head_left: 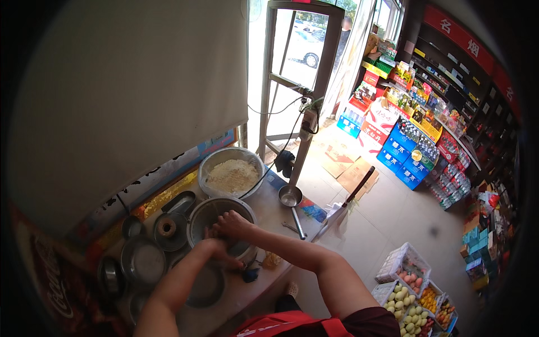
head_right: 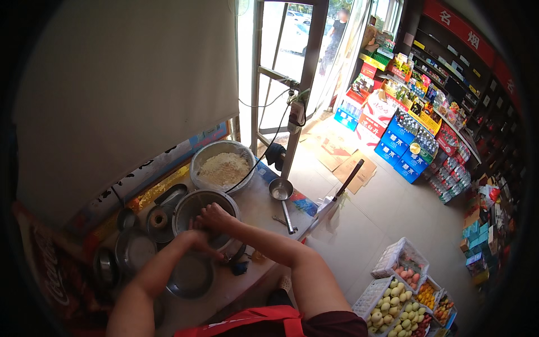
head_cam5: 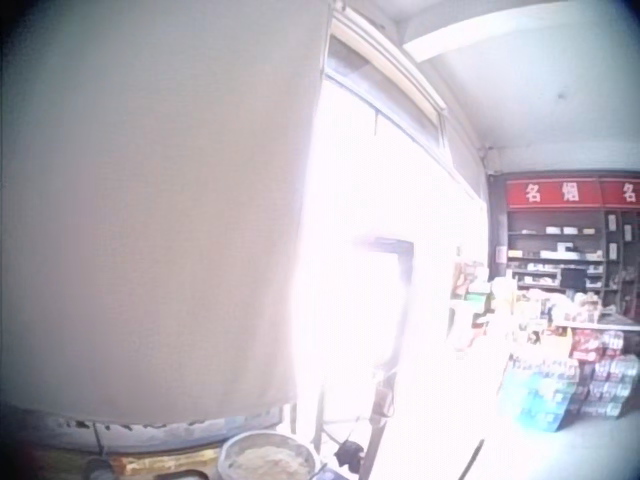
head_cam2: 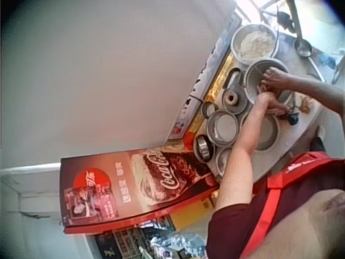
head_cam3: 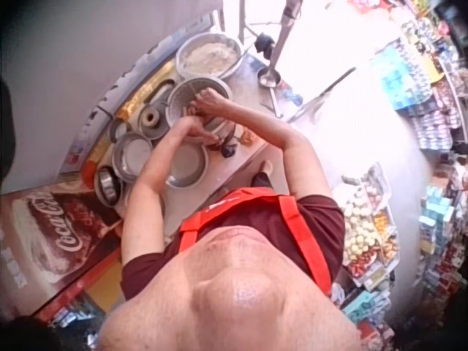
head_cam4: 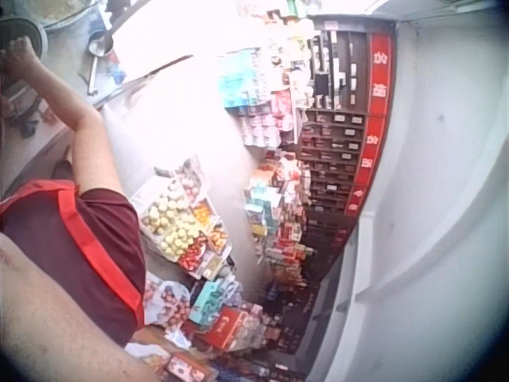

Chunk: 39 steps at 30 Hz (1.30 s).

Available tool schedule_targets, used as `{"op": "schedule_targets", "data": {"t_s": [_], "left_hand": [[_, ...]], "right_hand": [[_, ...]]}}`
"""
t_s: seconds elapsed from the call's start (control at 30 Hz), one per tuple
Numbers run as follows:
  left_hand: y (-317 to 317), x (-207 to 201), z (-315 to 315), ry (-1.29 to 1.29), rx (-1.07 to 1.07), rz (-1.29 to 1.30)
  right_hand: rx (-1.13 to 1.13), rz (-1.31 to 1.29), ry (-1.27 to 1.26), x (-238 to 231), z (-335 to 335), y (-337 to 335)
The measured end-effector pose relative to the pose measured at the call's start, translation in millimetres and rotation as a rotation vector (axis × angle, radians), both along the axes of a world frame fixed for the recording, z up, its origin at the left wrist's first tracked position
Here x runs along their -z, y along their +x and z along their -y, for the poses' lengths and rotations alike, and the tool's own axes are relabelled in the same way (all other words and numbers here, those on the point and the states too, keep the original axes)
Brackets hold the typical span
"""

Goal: The person assembles a food processing machine by placing a mesh insert, a plastic liner, and a wooden disc into a metal container, then secures the components with a central bolt and a wrench. The person then wipes the exterior of the machine with a cloth.

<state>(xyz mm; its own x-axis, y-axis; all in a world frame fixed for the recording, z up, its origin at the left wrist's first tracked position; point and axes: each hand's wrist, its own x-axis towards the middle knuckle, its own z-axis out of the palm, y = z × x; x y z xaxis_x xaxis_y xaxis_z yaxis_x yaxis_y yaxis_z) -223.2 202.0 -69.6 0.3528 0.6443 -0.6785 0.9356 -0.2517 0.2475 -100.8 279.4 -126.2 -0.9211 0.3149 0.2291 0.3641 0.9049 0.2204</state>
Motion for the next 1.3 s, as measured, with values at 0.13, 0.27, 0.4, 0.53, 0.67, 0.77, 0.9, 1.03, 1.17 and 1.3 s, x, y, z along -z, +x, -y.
{"op": "schedule_targets", "data": {"t_s": [0.13,0.27,0.4,0.53,0.67,0.77,0.9,1.03,1.17,1.3], "left_hand": [[1.4,-5.3,0.1,-0.035,-0.006,-0.05],[-0.6,-6.9,3.1,-0.006,-0.009,-0.043],[-3.5,-4.6,0.1,-0.039,-0.016,0.004],[-4.8,-3.1,-6.8,-0.245,-0.03,-0.037],[-4.5,-2.9,-5.1,-0.203,-0.036,-0.039],[-4.2,-2.1,-0.8,-0.067,-0.031,0.016],[-3.6,0.5,1.7,-0.039,-0.012,-0.004],[-5.1,0.4,1.3,-0.051,-0.04,0.035],[-6.9,-4.2,-1.5,-0.141,-0.063,0.087],[-6.3,-6.4,0.3,-0.111,-0.068,0.053]], "right_hand": [[-0.108,0.032,0.079,4.5,-8.2,1.3],[-0.066,0.036,0.035,13.6,-4.6,-2.4],[0.121,0.025,-0.02,25.3,8.2,-12.7],[0.267,0.072,-0.134,22.0,18.3,-20.6],[0.26,0.074,-0.115,4.1,18.0,-10.4],[0.056,0.045,0.002,-4.5,8.4,-2.9],[-0.042,0.074,0.013,4.9,-0.6,-6.1],[0.032,0.097,-0.052,21.2,-1.0,-15.8],[0.121,0.095,-0.153,19.4,1.7,-18.1],[0.025,0.122,-0.044,4.6,-2.2,-8.0]]}}
